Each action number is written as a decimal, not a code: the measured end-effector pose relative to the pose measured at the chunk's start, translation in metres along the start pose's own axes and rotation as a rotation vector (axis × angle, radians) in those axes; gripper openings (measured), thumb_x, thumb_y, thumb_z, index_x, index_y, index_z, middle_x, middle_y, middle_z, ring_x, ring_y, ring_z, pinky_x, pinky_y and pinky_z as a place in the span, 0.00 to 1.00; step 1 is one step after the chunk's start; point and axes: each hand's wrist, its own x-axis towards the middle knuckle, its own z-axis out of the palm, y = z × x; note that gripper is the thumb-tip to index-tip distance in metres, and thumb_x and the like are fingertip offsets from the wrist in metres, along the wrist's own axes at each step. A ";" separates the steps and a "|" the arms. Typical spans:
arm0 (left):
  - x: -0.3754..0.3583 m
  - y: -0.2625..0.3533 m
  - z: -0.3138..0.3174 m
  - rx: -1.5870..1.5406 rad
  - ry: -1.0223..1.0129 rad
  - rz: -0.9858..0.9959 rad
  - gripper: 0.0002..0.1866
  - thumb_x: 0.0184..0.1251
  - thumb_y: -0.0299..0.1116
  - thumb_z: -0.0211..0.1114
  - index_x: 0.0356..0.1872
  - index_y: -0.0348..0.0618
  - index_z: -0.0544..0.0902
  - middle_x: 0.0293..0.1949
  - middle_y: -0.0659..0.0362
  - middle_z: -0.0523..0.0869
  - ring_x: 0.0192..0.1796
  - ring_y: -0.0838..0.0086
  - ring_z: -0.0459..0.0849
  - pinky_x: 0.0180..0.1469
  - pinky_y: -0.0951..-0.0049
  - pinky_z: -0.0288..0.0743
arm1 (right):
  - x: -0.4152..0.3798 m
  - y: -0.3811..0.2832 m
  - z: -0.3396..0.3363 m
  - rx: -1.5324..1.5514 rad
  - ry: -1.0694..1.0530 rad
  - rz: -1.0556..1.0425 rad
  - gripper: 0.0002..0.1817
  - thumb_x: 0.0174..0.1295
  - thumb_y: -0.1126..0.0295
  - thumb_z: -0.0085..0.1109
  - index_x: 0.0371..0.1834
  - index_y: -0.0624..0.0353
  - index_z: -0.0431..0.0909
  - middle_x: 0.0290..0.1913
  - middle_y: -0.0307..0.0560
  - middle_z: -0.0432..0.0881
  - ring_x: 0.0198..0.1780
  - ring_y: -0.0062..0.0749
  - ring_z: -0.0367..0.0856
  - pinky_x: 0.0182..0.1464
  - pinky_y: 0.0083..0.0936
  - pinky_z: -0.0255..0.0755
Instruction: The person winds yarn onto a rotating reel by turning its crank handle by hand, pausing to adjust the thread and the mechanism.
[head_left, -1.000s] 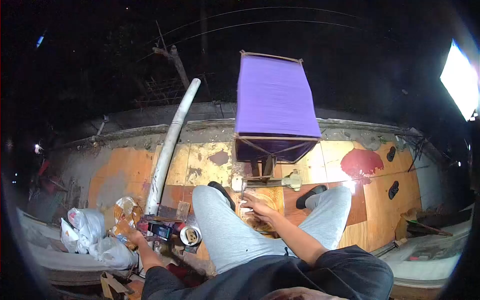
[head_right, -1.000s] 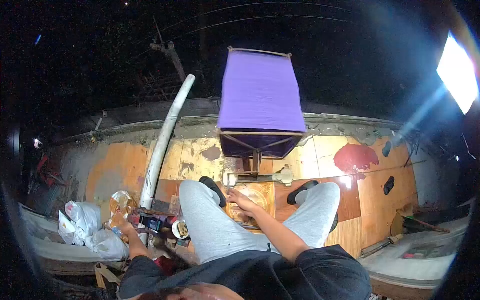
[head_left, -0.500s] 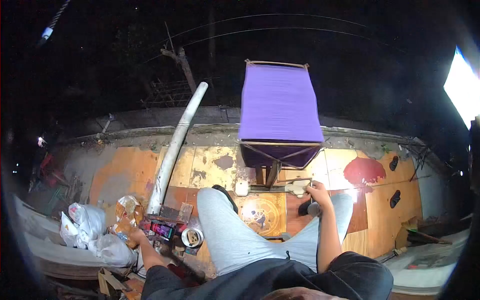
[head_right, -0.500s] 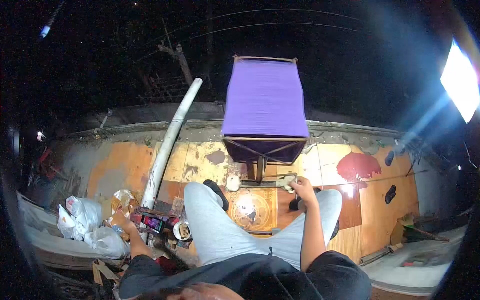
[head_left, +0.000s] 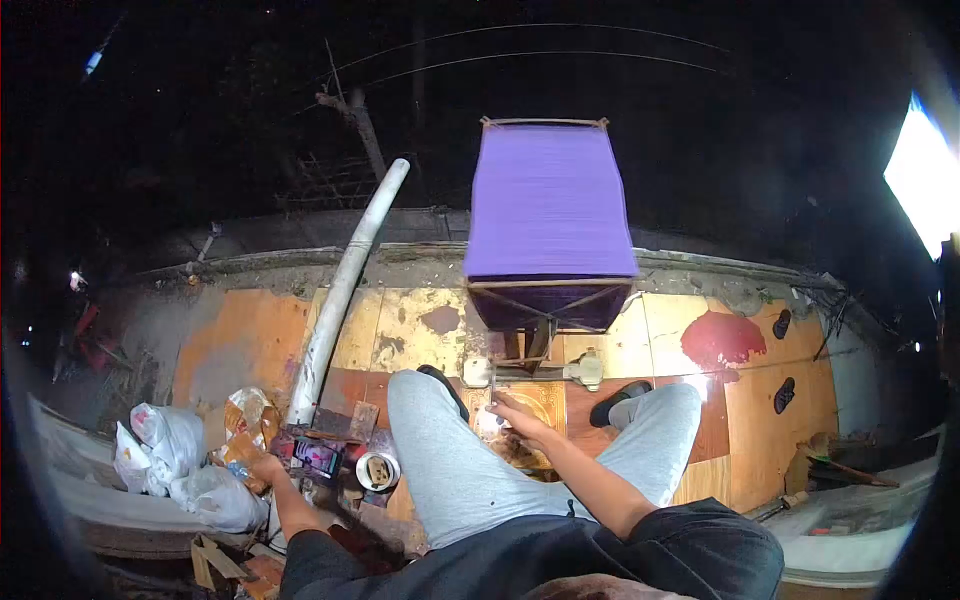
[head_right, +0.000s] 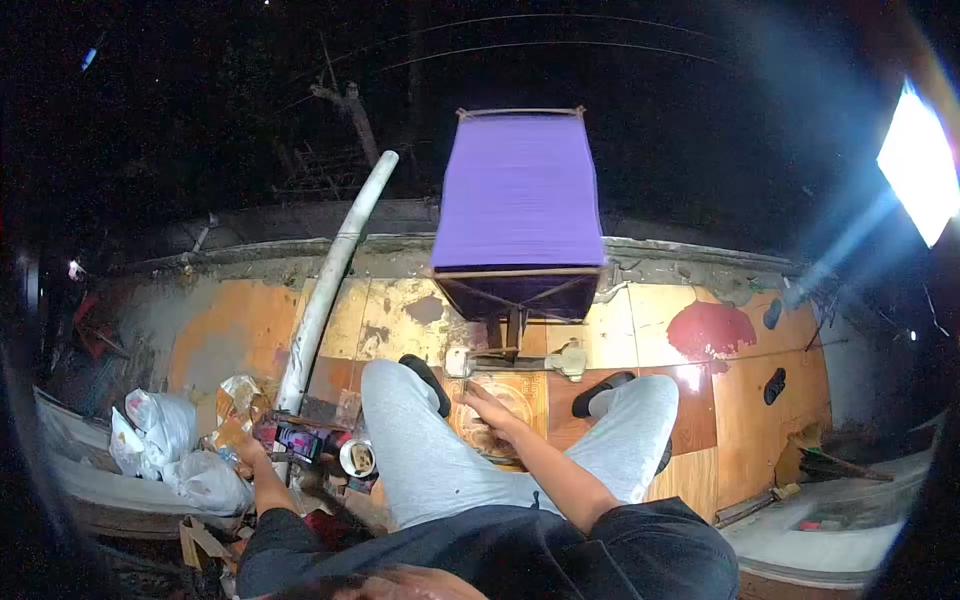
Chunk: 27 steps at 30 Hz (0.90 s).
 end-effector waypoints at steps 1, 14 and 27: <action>0.001 -0.002 0.000 0.018 -0.013 0.004 0.18 0.64 0.36 0.56 0.38 0.25 0.82 0.41 0.36 0.85 0.44 0.46 0.84 0.47 0.53 0.76 | -0.019 -0.020 0.011 0.155 -0.016 -0.001 0.43 0.62 0.48 0.58 0.74 0.60 0.54 0.72 0.50 0.62 0.67 0.38 0.65 0.63 0.33 0.63; 0.061 -0.047 0.058 -0.096 -0.179 -0.091 0.32 0.67 0.38 0.56 0.69 0.34 0.62 0.61 0.36 0.73 0.58 0.45 0.77 0.61 0.56 0.68 | -0.124 -0.105 -0.114 0.150 0.472 -0.268 0.09 0.61 0.67 0.57 0.40 0.60 0.78 0.36 0.39 0.80 0.42 0.27 0.78 0.47 0.26 0.71; 0.056 -0.039 0.063 0.434 0.181 0.206 0.22 0.66 0.39 0.56 0.53 0.31 0.74 0.50 0.42 0.81 0.51 0.50 0.81 0.54 0.58 0.72 | 0.029 0.041 -0.077 -0.143 0.186 0.106 0.28 0.62 0.52 0.60 0.63 0.52 0.71 0.54 0.42 0.78 0.50 0.28 0.76 0.41 0.29 0.73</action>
